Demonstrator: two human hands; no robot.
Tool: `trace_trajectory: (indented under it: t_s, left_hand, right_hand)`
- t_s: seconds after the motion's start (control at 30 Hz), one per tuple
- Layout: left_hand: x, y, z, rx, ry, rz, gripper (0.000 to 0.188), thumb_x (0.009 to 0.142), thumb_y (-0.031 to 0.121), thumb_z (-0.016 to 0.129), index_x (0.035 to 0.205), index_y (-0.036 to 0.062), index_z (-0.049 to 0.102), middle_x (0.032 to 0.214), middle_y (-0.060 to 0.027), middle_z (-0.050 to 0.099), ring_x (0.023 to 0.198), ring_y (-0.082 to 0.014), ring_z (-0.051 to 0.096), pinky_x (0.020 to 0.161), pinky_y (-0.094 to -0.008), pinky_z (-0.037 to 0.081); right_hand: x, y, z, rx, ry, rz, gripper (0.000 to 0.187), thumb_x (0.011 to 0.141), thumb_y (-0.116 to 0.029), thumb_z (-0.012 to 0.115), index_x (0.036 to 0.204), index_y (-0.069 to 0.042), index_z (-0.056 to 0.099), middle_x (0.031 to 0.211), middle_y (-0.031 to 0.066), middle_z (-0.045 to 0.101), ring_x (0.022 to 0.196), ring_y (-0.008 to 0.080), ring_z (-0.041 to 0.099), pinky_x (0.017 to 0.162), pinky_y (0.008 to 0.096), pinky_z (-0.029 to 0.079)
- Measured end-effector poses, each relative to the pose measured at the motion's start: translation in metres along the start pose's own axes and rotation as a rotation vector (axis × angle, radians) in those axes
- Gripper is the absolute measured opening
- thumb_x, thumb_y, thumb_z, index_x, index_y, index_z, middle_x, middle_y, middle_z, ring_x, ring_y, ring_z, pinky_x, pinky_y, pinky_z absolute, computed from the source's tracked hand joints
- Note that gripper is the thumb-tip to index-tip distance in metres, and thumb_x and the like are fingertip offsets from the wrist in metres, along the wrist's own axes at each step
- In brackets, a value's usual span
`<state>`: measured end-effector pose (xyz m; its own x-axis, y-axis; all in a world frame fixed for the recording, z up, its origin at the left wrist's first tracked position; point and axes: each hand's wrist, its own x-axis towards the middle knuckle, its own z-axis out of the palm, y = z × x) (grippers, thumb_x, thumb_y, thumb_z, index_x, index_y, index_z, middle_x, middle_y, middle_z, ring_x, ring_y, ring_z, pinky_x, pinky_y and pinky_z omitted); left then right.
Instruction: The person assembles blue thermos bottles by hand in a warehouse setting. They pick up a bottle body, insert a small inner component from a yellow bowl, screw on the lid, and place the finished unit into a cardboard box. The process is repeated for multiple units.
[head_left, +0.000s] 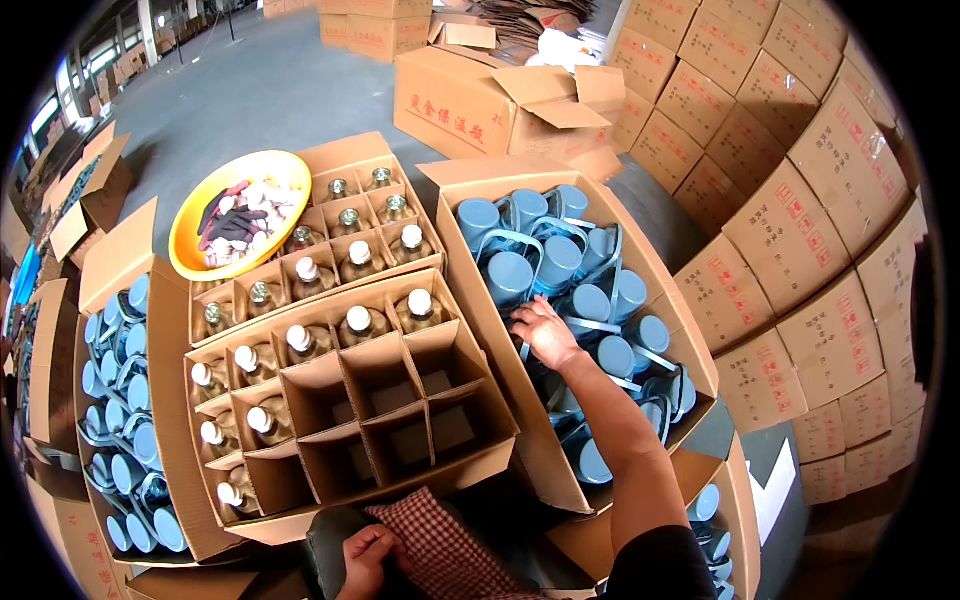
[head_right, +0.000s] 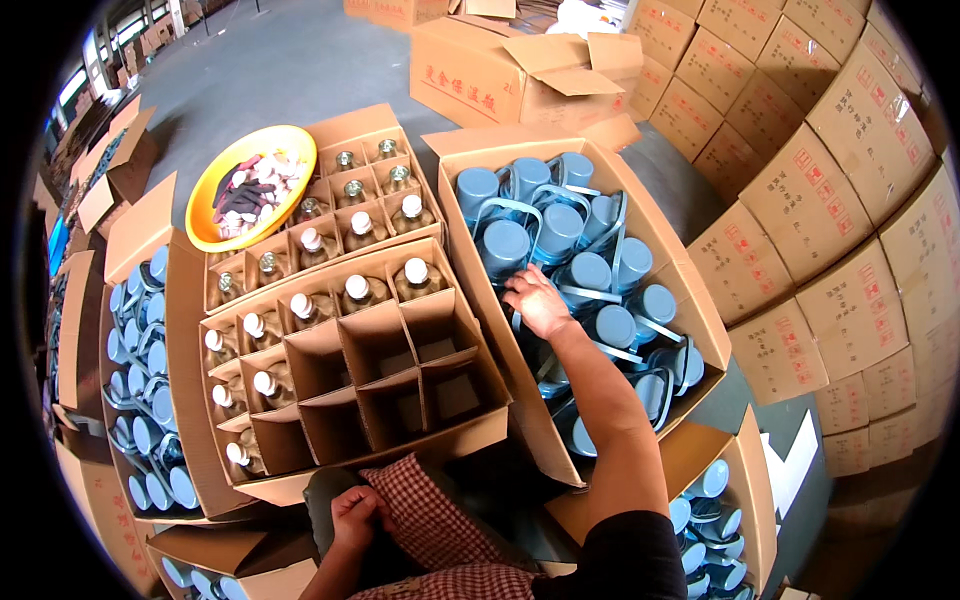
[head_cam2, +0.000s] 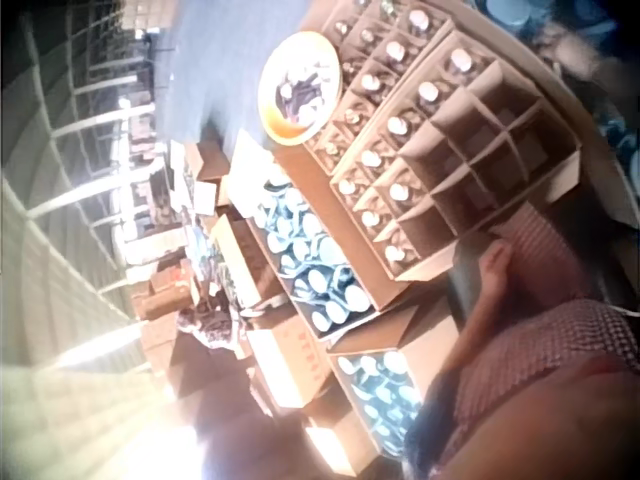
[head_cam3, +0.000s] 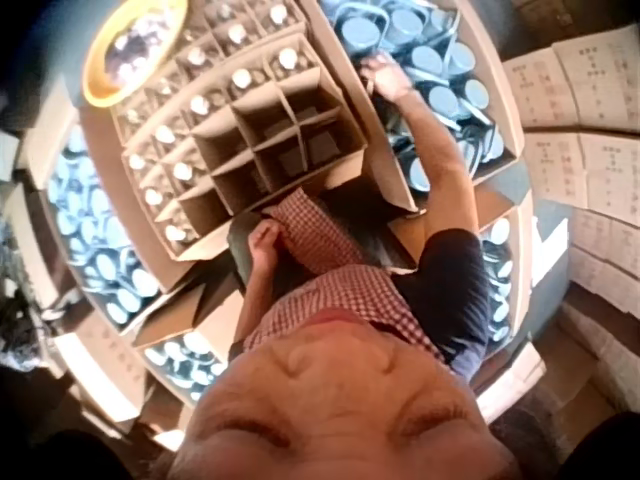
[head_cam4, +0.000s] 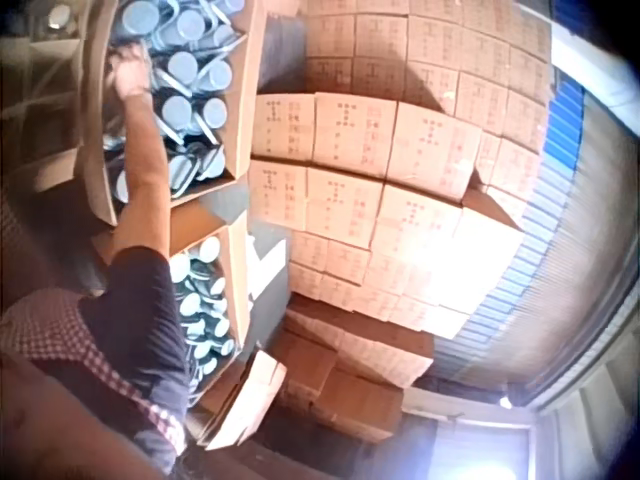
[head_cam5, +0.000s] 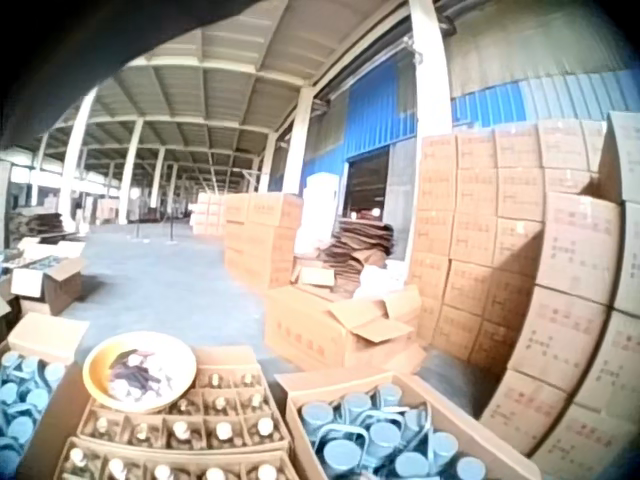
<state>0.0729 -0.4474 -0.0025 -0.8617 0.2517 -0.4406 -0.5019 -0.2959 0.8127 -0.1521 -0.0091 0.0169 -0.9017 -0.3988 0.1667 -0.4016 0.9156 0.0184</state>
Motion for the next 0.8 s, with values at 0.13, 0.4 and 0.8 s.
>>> trace_trajectory:
  t_s: [0.13, 0.4, 0.8]
  left_hand:
    - [0.002, 0.013, 0.011, 0.011, 0.015, -0.039, 0.015, 0.086, 0.007, 0.05, 0.078, -0.0025, 0.058, 0.064, -0.013, 0.059, 0.047, -0.0241, 0.057, 0.044, -0.0316, 0.047]
    - [0.005, 0.008, 0.013, 0.003, 0.037, -0.064, 0.015, 0.087, 0.007, 0.051, 0.078, -0.003, 0.059, 0.064, -0.0124, 0.059, 0.046, -0.0235, 0.057, 0.043, -0.0322, 0.048]
    - [-0.011, 0.01, 0.009, -0.003, -0.052, 0.002, 0.017, 0.093, 0.011, 0.052, 0.087, -0.0025, 0.062, 0.071, -0.0091, 0.062, 0.056, -0.0185, 0.06, 0.053, -0.0284, 0.049]
  right_hand:
    - [0.019, -0.016, -0.049, -0.022, -0.317, 0.054, 0.057, 0.071, -0.005, 0.057, 0.126, -0.02, 0.052, 0.146, 0.0052, 0.033, 0.14, 0.0277, 0.018, 0.113, 0.0494, 0.015]
    - [-0.055, 0.052, -0.021, 0.044, -0.19, 0.69, 0.067, 0.067, -0.005, 0.061, 0.131, -0.017, 0.046, 0.143, 0.0122, 0.035, 0.133, 0.0328, 0.031, 0.109, 0.0439, 0.028]
    - [-0.022, 0.036, -0.152, -0.17, 0.279, 0.771, 0.023, 0.071, -0.007, 0.069, 0.091, -0.006, 0.06, 0.087, 0.0126, 0.062, 0.085, 0.032, 0.057, 0.074, 0.0407, 0.048]
